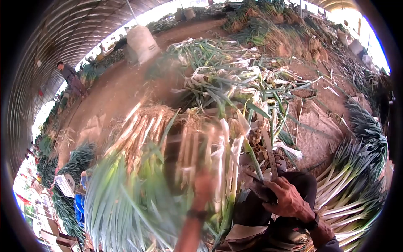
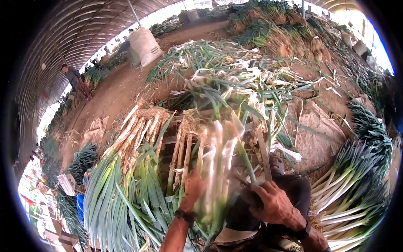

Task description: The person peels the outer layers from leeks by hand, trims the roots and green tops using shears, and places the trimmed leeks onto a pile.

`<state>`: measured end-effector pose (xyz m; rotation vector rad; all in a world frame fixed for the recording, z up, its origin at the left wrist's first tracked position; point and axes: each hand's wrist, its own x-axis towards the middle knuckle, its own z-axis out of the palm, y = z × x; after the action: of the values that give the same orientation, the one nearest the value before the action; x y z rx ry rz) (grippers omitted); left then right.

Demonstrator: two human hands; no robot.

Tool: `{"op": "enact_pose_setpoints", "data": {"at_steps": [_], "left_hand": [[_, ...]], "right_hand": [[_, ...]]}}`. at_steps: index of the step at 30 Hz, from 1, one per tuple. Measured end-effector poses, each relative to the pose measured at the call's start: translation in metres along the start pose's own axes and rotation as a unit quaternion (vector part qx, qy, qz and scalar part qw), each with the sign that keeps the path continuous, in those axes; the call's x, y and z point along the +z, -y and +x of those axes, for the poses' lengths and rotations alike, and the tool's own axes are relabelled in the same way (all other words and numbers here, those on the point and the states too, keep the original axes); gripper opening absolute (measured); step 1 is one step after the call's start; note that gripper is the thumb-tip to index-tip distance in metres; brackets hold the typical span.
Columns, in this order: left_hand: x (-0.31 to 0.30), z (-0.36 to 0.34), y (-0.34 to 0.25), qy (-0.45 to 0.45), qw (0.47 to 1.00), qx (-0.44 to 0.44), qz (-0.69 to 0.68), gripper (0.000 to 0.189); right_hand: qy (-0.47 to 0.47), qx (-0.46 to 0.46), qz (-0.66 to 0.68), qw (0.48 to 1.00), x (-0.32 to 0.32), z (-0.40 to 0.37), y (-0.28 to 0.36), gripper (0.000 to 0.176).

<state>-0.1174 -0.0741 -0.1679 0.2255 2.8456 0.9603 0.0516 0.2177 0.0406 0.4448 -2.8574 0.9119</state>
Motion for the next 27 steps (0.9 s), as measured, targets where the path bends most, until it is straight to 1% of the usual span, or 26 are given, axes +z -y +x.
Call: {"op": "enact_pose_setpoints", "data": {"at_steps": [2, 4, 6, 7, 8, 9, 10, 11, 12, 14, 15, 17, 18, 19, 21, 23, 25, 26, 27], "left_hand": [[-0.006, 0.006, 0.003, 0.044, 0.999, 0.017, 0.012, 0.079], [-0.005, 0.004, -0.001, 0.044, 0.999, -0.009, -0.026, 0.075], [-0.004, -0.002, -0.007, 0.006, 1.0, 0.01, 0.003, 0.071], [-0.004, -0.009, -0.009, -0.032, 0.997, 0.042, 0.049, 0.068], [-0.004, -0.015, -0.012, -0.071, 0.99, 0.074, 0.096, 0.065], [0.0, -0.02, -0.009, -0.117, 0.969, 0.132, 0.171, 0.063], [0.0, -0.029, -0.008, -0.162, 0.937, 0.188, 0.244, 0.061], [0.0, -0.036, -0.007, -0.204, 0.895, 0.241, 0.315, 0.058], [0.003, -0.046, -0.007, -0.163, 0.919, 0.213, 0.29, 0.057], [-0.022, -0.08, -0.048, -0.081, 0.956, 0.157, 0.235, 0.053], [-0.026, -0.093, -0.053, -0.093, 0.953, 0.166, 0.235, 0.037], [0.0, -0.098, -0.03, 0.01, 0.978, 0.084, 0.192, 0.036], [0.015, -0.099, -0.014, 0.062, 0.983, 0.043, 0.168, 0.036], [0.015, -0.097, -0.011, 0.018, 0.982, 0.099, 0.161, 0.038], [0.02, -0.099, -0.009, 0.038, 0.99, 0.044, 0.131, 0.039], [0.011, -0.099, -0.026, 0.01, 0.995, 0.013, 0.1, 0.038], [0.004, -0.104, -0.044, -0.061, 0.996, 0.007, 0.071, 0.035], [-0.001, -0.105, -0.051, -0.094, 0.981, 0.076, 0.151, 0.033], [-0.007, -0.106, -0.056, -0.125, 0.955, 0.144, 0.228, 0.031]], "right_hand": [[0.022, -0.003, 0.013, 1.0, -0.005, -0.001, 0.002, 0.07], [0.042, 0.0, 0.013, 0.999, -0.01, 0.001, 0.008, 0.069], [0.035, -0.015, 0.007, 0.999, -0.012, 0.005, 0.007, 0.07], [0.032, -0.023, 0.004, 0.999, -0.013, 0.008, 0.007, 0.07], [0.037, -0.008, -0.004, 0.999, -0.014, 0.009, 0.007, 0.07], [0.042, 0.006, -0.013, 0.999, -0.016, 0.011, 0.008, 0.07], [0.047, 0.02, -0.021, 0.998, -0.017, 0.013, 0.009, 0.07], [0.058, 0.026, -0.016, 0.998, -0.018, 0.013, 0.01, 0.071], [0.066, 0.02, -0.006, 0.998, -0.018, 0.012, 0.011, 0.071], [0.079, 0.008, 0.012, 0.997, -0.017, 0.009, 0.013, 0.072], [0.083, 0.002, 0.013, 0.996, -0.017, 0.007, 0.016, 0.071], [0.092, -0.015, 0.012, 0.996, -0.018, 0.006, 0.022, 0.071], [0.096, -0.007, -0.002, 0.995, -0.019, 0.007, 0.025, 0.072], [0.1, 0.0, -0.015, 0.995, -0.02, 0.007, 0.028, 0.072], [0.114, 0.013, -0.033, 0.993, -0.022, 0.008, 0.03, 0.072], [0.134, 0.02, -0.039, 0.99, -0.025, 0.009, 0.029, 0.072], [0.156, 0.016, -0.05, 0.986, -0.029, 0.01, 0.033, 0.072], [0.167, 0.014, -0.055, 0.984, -0.031, 0.011, 0.034, 0.072], [0.168, 0.017, -0.059, 0.984, -0.032, 0.011, 0.036, 0.072]]}}
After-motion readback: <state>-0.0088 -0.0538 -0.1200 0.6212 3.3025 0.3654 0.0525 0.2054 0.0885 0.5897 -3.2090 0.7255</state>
